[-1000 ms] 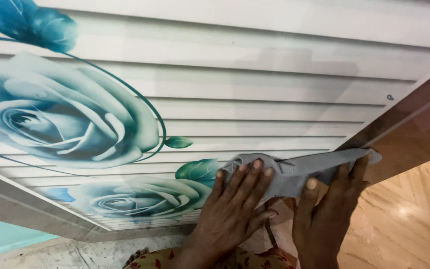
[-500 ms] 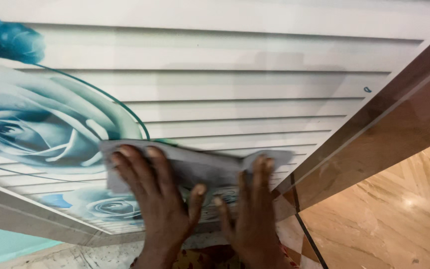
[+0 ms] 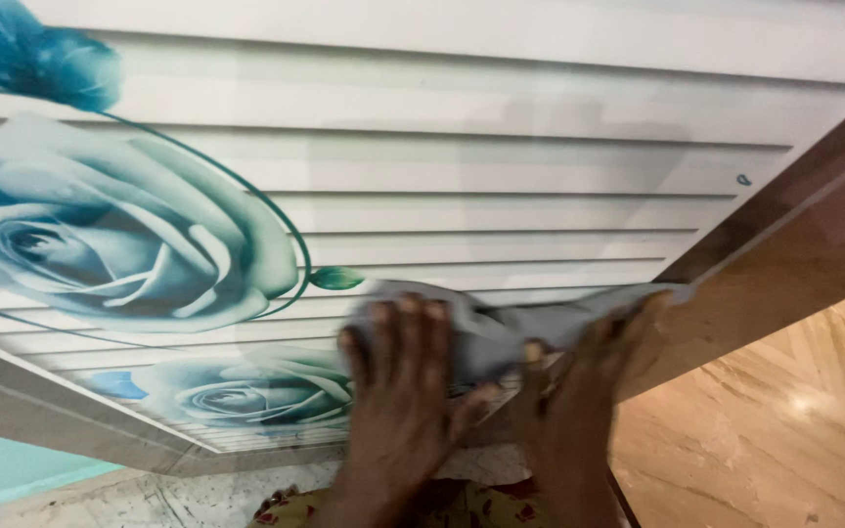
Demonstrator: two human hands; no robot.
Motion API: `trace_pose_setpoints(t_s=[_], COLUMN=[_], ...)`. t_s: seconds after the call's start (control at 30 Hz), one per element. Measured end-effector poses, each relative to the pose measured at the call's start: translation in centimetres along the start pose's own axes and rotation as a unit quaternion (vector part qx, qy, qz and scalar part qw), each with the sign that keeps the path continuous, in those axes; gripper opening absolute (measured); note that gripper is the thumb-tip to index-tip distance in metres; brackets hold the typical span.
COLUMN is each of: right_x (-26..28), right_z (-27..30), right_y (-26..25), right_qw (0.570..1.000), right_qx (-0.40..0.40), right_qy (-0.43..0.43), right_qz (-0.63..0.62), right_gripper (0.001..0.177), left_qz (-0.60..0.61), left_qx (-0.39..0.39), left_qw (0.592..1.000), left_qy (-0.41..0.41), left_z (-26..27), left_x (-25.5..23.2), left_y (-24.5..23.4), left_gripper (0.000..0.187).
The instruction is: The person cleans a door panel by wiping its surface with a cloth.
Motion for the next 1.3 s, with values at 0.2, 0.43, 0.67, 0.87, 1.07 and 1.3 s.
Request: trace_pose_setpoints(t_s=[0.2,0.43,0.67,0.87,1.07,1.3], right_x=[2.1,-0.7,0.4,-1.4,2.3,0.8], right_z=[5.1,3.0,0.6,1.6,5.3,1.7], right_y=[5.5,4.4,-1.7,1.8,5.7,1.8], right_qw=[0.954,0.956,0.999,0.992,0.951,0.979], right_qx=[0.003,-0.068,-0.033,0.009,0.044,-0.039], right_qy=[-0.282,-0.26,-0.016,-0.062,-0.296,-0.192], right_qz=[0.104,0.116,0.025,0.113,0.078,0.051], right_gripper=[0.076,0.063,0.074,0.075,0.063,0.066], left_qz=[0.013,0.032,-0.128,0.012,0.004,-0.008], left_qx=[-0.19,-0.124,0.025,-0.076,-0.161,-0.201], left_qw=[0.973,0.991,0.98,0.993,0.983,0.98], left_qy=[-0.13,-0.046,0.148,0.094,-0.088,-0.01], left_z=[1.8,0.7,0.7,1.0,2.4,1.4], left_x=[3.7,2.4,-3.0,1.6,5.1,3.5], left_y=[-4.3,-2.3,0.9,-0.6,-4.0,-1.3], left_gripper=[0.105,0.099,0.106,0.122,0.13,0.122])
Point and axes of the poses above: each hand's wrist, its own z-axis away from the middle knuckle, its own y-axis out of the palm, x = y × z, the point moved 4 cm from there along -z, towards the middle knuckle, and after that the axes turned 4 degrees about y, right-handed, at the moved point
